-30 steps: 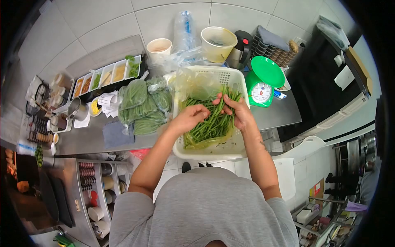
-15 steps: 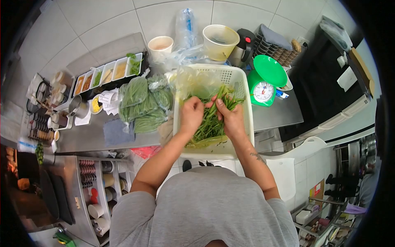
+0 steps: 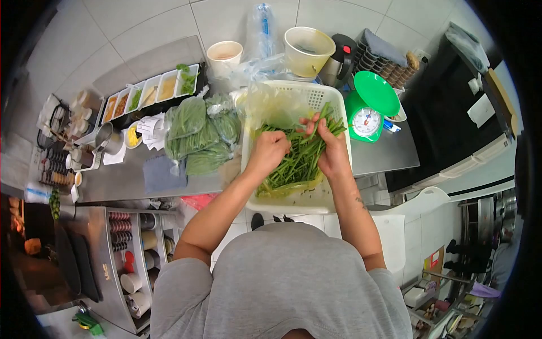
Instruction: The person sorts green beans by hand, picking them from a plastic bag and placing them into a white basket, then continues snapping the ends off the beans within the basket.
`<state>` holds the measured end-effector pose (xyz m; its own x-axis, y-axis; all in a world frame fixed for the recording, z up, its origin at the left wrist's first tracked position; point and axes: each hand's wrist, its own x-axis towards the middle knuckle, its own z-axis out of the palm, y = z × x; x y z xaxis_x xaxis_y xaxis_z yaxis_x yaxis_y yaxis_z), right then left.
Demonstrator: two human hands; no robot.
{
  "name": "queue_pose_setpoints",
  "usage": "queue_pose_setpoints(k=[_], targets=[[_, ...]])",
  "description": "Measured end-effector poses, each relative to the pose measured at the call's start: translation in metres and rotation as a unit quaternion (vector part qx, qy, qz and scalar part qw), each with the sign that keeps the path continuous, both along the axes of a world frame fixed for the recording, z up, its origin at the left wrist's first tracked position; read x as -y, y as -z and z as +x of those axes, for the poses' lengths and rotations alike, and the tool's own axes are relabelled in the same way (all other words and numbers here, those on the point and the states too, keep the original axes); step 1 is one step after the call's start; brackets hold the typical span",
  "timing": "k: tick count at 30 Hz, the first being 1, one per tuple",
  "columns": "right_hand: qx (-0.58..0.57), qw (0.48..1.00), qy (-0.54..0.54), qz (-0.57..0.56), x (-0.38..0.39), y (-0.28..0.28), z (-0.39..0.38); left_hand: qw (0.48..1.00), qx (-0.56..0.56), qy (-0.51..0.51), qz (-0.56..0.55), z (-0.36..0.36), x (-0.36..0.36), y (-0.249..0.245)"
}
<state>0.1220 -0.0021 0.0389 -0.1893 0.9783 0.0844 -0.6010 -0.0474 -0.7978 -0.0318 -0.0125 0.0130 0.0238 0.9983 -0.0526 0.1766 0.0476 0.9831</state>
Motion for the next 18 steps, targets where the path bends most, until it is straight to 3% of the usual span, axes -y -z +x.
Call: queue_pose_setpoints(k=[2,4,6,7,9,14,17,18], targets=[[0.008,0.997,-0.067,0.044,0.012,-0.008,-0.006,1.0,0.009,-0.022,-0.01,0.001,-0.011,0.006],[0.003,0.997,-0.049,0.061,0.016,-0.015,-0.005,0.997,-0.003,-0.025,-0.069,-0.004,-0.029,0.017],[-0.021,0.999,0.008,0.046,0.015,-0.029,0.001,0.991,-0.097,0.012,0.095,-0.001,-0.025,0.024],[-0.052,0.998,0.015,0.03,0.008,-0.025,0.012,0.974,-0.143,0.032,0.174,0.001,-0.02,0.022],[-0.111,0.993,0.028,-0.006,-0.004,-0.018,0.037,0.941,-0.278,0.087,0.174,0.006,-0.013,0.01],[-0.017,0.995,0.061,-0.082,0.006,-0.003,0.042,0.788,-0.566,0.177,0.164,0.039,-0.003,0.019],[0.042,0.988,0.065,-0.134,0.015,-0.009,0.035,0.721,-0.647,0.234,0.081,0.052,0.002,0.033],[0.058,0.988,0.056,-0.133,0.014,-0.002,0.039,0.731,-0.622,0.273,0.06,0.048,0.003,0.021]])
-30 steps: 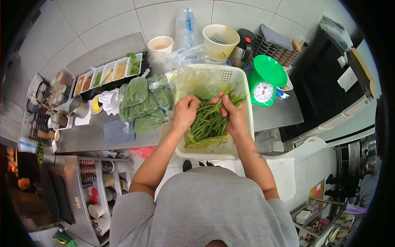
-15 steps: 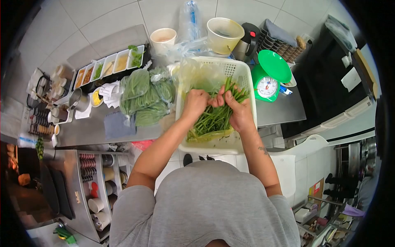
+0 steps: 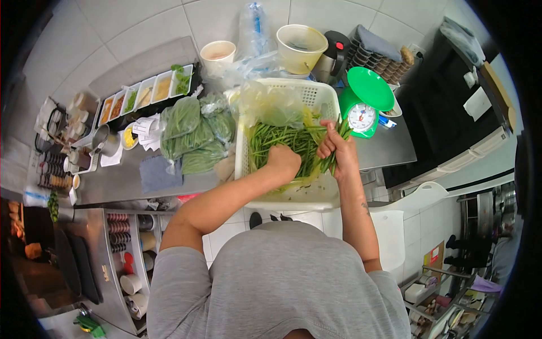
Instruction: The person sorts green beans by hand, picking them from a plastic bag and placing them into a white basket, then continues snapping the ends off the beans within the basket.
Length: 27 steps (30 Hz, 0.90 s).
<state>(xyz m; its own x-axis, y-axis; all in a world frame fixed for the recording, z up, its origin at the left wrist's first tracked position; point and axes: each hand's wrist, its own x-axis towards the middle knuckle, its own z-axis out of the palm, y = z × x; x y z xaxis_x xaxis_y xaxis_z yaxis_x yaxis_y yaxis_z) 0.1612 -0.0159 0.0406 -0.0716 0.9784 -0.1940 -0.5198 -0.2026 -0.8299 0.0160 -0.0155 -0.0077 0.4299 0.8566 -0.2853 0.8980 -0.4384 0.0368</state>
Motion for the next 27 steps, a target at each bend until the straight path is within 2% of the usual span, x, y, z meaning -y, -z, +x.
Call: queue_pose_setpoints(k=[3,4,6,9,10,13,16,17,22,25,27], targets=[[0.133,0.991,-0.008,-0.005,0.0,0.014,0.008,0.991,0.104,-0.067,-0.043,-0.02,-0.011,-0.005],[0.168,0.985,-0.026,-0.005,0.002,0.016,0.01,0.979,0.187,-0.081,-0.018,-0.03,-0.013,-0.01],[0.237,0.969,-0.065,-0.006,0.007,0.017,0.01,0.931,0.347,-0.108,0.032,-0.049,-0.016,-0.02],[0.283,0.955,-0.087,0.031,0.013,0.012,-0.01,0.879,0.459,-0.124,0.029,-0.057,-0.015,-0.025],[0.275,0.956,-0.086,0.049,0.011,0.019,-0.017,0.881,0.457,-0.115,0.027,-0.056,-0.016,-0.021],[0.26,0.96,-0.094,0.042,0.009,0.019,-0.032,0.838,0.527,-0.142,0.006,-0.052,-0.018,-0.006],[0.209,0.967,-0.138,0.043,0.006,0.024,-0.035,0.754,0.617,-0.208,-0.086,-0.053,-0.011,-0.019],[0.194,0.968,-0.155,0.045,0.005,0.027,-0.034,0.744,0.627,-0.209,-0.097,-0.052,-0.011,-0.018],[0.272,0.948,-0.157,0.06,0.003,0.021,-0.036,0.7,0.662,-0.216,-0.16,-0.053,-0.008,-0.019],[0.263,0.95,-0.161,0.058,0.003,0.02,-0.035,0.752,0.63,-0.193,-0.011,-0.06,-0.011,-0.03],[0.249,0.954,-0.157,0.053,0.003,0.019,-0.036,0.765,0.617,-0.183,-0.014,-0.071,-0.018,-0.035]])
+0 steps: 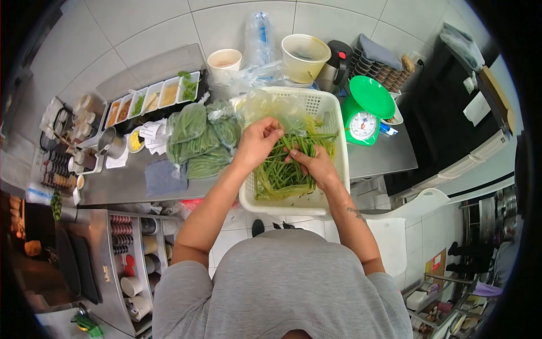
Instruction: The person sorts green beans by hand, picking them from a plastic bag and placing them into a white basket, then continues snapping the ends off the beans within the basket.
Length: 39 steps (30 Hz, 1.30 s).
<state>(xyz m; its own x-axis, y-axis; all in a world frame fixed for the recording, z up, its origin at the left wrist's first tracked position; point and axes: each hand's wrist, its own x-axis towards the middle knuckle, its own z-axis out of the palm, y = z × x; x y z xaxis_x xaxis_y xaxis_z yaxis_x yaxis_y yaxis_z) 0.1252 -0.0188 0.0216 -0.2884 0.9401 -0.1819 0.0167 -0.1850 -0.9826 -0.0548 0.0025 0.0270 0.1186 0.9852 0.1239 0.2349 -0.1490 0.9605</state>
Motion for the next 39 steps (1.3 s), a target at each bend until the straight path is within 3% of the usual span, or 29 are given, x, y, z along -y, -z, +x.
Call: queue_pose_setpoints(k=[4,10,13,19,25,29,35,37,38,39], targets=[[0.001,0.999,0.032,-0.012,0.001,0.003,-0.003,0.999,-0.022,0.025,0.032,0.003,0.005,-0.009],[0.003,0.999,0.036,-0.007,0.0,0.006,-0.001,1.0,0.017,0.02,-0.006,0.012,0.017,-0.014],[0.001,0.998,0.064,-0.006,-0.001,0.007,-0.003,0.985,-0.064,-0.025,0.161,0.009,0.011,0.004],[-0.02,0.996,0.082,0.012,-0.002,0.013,-0.004,0.995,0.09,-0.044,-0.005,0.022,0.024,0.018],[-0.01,0.998,0.058,0.01,0.0,0.008,-0.004,0.997,0.065,0.006,-0.032,0.02,0.023,0.011],[0.03,0.999,0.038,0.02,0.002,0.005,-0.004,0.994,-0.014,-0.005,0.108,0.019,0.021,0.014],[0.071,0.997,-0.012,0.011,0.001,0.004,0.001,0.93,-0.163,-0.052,0.325,0.017,0.015,0.02],[0.115,0.99,-0.03,0.081,0.003,0.002,-0.001,0.912,-0.192,-0.084,0.352,0.02,0.016,0.02],[0.136,0.983,-0.04,0.115,0.004,0.002,-0.002,0.985,-0.032,-0.059,0.159,0.019,0.016,0.019],[0.117,0.985,-0.035,0.12,0.003,0.003,-0.003,0.99,0.131,-0.03,-0.044,0.018,0.016,0.009]])
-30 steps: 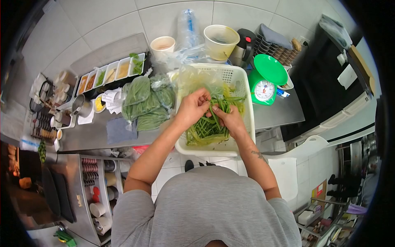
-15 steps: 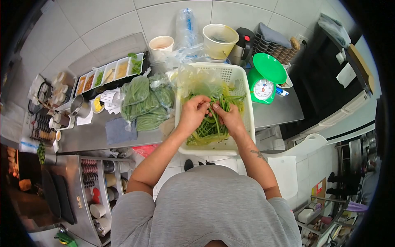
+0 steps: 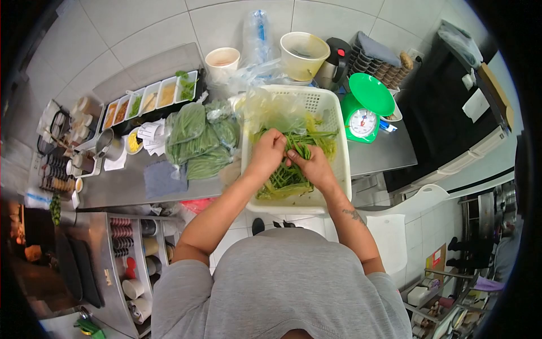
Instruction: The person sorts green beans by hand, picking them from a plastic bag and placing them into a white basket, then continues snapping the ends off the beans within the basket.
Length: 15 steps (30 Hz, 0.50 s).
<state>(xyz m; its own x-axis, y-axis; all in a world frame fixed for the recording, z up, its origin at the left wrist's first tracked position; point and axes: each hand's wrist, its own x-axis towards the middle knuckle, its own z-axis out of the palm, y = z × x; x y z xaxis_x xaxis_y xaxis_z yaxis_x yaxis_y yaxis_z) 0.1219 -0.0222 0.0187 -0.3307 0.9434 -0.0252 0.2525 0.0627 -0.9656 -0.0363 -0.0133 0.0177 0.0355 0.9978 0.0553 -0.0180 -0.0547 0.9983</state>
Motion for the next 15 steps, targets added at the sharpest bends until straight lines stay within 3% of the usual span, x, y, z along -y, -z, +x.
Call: queue_pose_setpoints(k=[1,4,7,8,9,10,13,15], targets=[[-0.019,1.0,0.003,0.006,-0.001,0.001,-0.001,0.966,0.168,0.049,-0.192,0.0,0.0,-0.005],[-0.002,0.997,-0.009,0.081,-0.001,0.002,0.004,0.925,0.286,0.094,-0.23,-0.006,0.006,-0.004],[0.108,0.981,0.041,0.156,-0.006,0.017,0.01,0.956,0.158,0.13,-0.21,-0.013,0.012,0.005],[0.156,0.97,0.07,0.172,-0.006,0.023,0.013,0.994,-0.025,0.073,-0.074,-0.016,0.013,0.012],[0.116,0.982,0.052,0.143,-0.006,0.019,0.014,0.976,-0.206,0.011,0.07,-0.019,0.013,0.015],[0.076,0.99,0.032,0.114,-0.008,0.012,0.017,0.902,-0.374,-0.052,0.209,-0.02,0.012,0.018],[0.005,1.0,0.009,-0.002,-0.007,-0.004,0.013,0.959,-0.249,0.012,0.131,-0.023,0.008,0.0],[-0.007,0.999,0.005,-0.054,-0.008,-0.01,0.011,0.965,-0.205,0.016,0.162,-0.019,0.003,-0.01]])
